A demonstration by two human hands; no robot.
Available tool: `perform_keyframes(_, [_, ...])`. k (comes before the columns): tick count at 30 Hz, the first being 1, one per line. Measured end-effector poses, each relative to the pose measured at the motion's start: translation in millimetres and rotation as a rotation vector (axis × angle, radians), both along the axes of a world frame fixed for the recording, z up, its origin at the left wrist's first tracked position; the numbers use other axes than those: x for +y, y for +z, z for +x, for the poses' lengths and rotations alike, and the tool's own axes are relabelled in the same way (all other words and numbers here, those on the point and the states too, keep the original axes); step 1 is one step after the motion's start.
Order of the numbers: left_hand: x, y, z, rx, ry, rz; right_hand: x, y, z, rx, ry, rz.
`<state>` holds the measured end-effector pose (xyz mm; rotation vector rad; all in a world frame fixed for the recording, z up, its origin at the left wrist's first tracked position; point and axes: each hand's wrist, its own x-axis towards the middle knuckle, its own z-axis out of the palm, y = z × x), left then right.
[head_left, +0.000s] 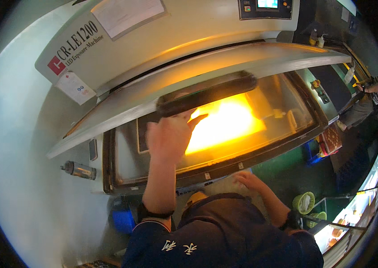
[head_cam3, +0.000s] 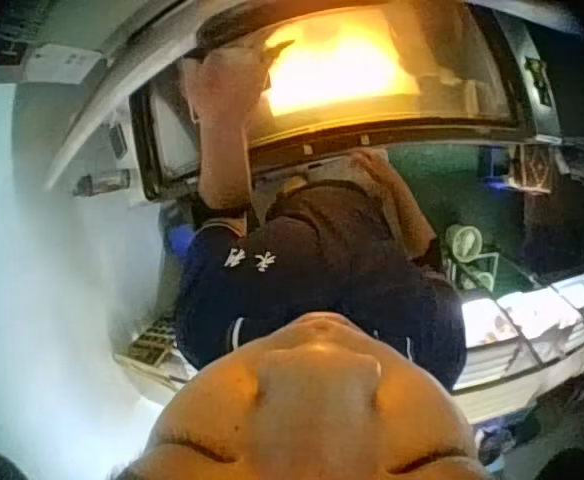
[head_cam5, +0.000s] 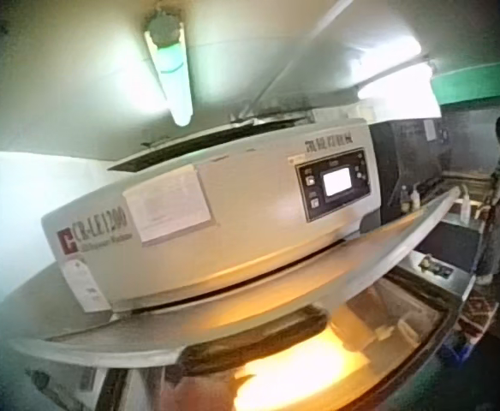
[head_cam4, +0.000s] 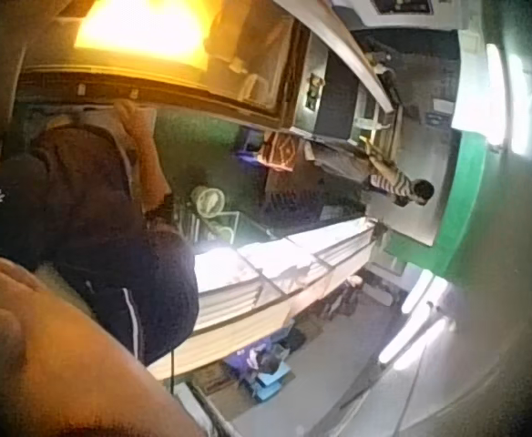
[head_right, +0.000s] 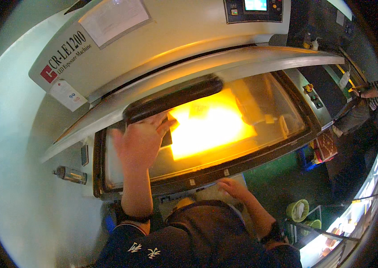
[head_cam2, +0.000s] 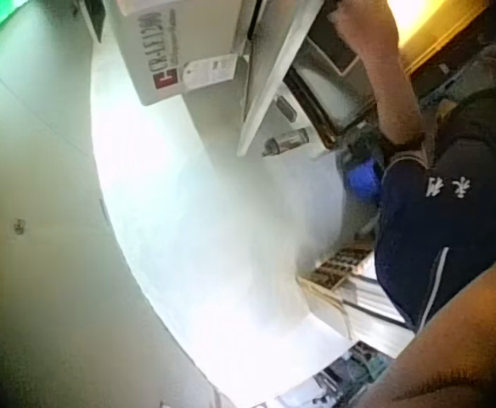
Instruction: Operating an LED exposure machine to process circuit boards or panels in a fabrication facility.
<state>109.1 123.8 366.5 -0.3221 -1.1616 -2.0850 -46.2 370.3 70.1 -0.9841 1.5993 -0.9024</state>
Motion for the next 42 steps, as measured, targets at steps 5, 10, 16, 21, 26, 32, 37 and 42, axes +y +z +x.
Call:
perform_keyframes(5, [-160,-78,57,-0.567,0.013,-0.547,-201,0,42,0.352,0.043,-0.278])
perform_keyframes(10, [-249,-274,199,-1.814,0.768,-0.875,-306,-19,102,0.999,-0.002,0.133])
perform_keyframes(16, [-209,-316,255,-1.602,0.689,-1.338,-339,19,109,0.579,-0.391,0.279])
perform_keyframes(21, [-213,-317,263,-1.452,0.783,-1.392,-368,-2,68,0.412,-0.394,0.502])
perform_keyframes(26, [-206,-308,258,-1.409,0.715,-1.392,-352,-9,74,0.408,-0.499,0.408])
perform_keyframes(32, [-217,-342,279,-1.514,0.742,-1.446,-276,-29,130,0.205,-0.371,0.337])
perform_keyframes(37, [-199,-306,265,-1.552,0.633,-1.514,-78,-2,253,-0.027,-1.094,0.215])
perform_keyframes(42, [-193,-298,280,-1.523,0.641,-1.488,56,87,403,-0.21,-1.612,-0.036])
